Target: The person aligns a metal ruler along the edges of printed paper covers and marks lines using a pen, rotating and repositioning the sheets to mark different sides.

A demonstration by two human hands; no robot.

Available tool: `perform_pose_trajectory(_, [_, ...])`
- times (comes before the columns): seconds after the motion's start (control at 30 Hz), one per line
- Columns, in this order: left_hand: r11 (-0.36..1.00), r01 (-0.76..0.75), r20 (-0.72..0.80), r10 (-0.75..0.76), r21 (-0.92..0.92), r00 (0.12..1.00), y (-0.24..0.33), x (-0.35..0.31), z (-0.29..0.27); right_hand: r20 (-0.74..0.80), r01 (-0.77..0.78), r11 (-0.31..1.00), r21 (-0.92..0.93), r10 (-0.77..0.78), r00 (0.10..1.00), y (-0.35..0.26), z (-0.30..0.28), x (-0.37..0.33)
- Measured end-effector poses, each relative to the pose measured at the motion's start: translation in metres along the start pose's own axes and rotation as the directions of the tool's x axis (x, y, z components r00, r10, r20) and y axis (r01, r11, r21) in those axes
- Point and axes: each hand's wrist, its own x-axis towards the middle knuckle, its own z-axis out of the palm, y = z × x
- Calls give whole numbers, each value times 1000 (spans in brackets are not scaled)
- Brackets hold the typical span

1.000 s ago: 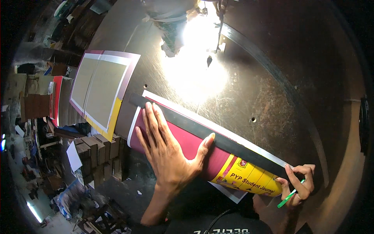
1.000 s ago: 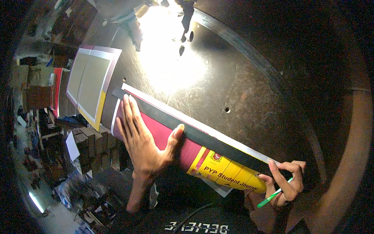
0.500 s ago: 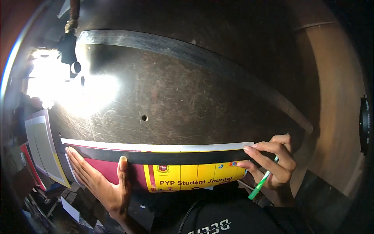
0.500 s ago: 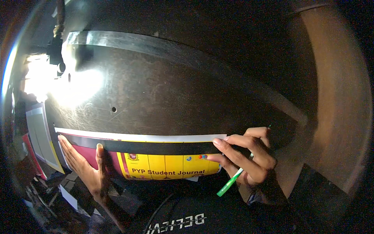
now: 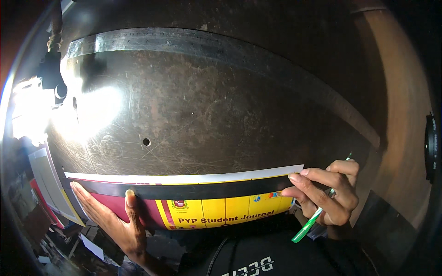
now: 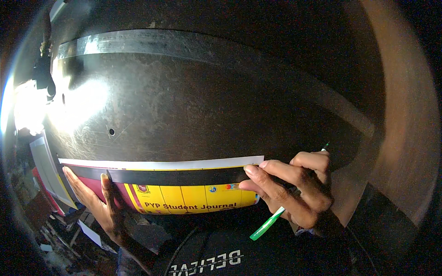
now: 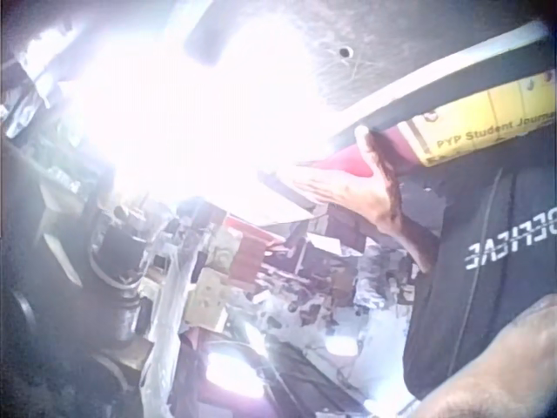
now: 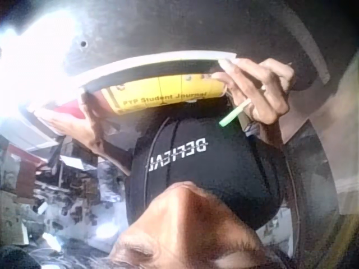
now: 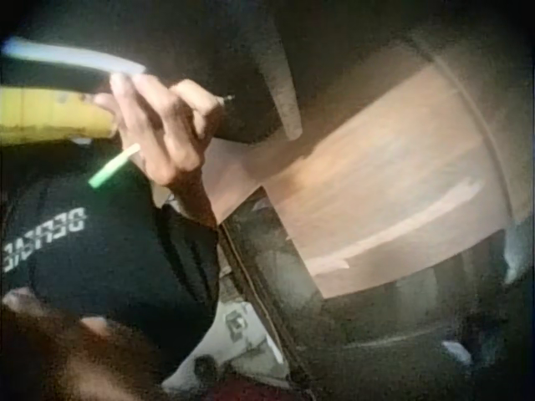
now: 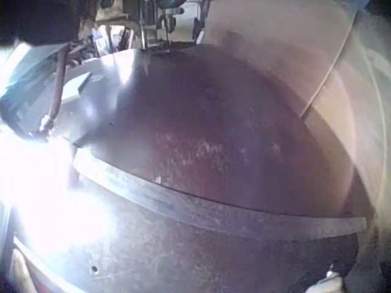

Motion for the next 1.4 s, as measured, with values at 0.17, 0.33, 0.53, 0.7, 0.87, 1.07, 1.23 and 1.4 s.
perform_pose_trajectory(0.17, [1000,4,-1,-4,14,1000,-1,0,2,-9,43,999,-15,-43,999,3,0,-1])
perform_pose_trajectory(0.33, [1000,-4,-5,4,1,1000,3,1,3,29,48,998,-51,-47,998,3,-4,0])
perform_pose_trajectory(0.53, [1000,-22,-18,23,9,1000,-6,3,-3,54,48,999,-15,-47,997,0,-3,5])
perform_pose_trajectory(0.7, [997,-63,33,65,-49,997,10,3,-6,224,139,987,-80,-119,967,5,-29,15])
perform_pose_trajectory(0.87, [999,41,130,-39,-16,991,25,7,-17,149,147,988,-45,-139,979,12,-19,-5])
perform_pose_trajectory(1.07, [996,85,176,-88,21,981,19,5,-18,135,204,976,-83,-191,972,23,-11,-16])
perform_pose_trajectory(1.23, [996,87,175,-84,-10,981,19,7,-20,130,218,973,-76,-207,970,22,-10,-11])
perform_pose_trajectory(1.4, [996,94,182,-92,1,979,17,6,-24,130,241,968,-64,-232,964,21,-10,-8])
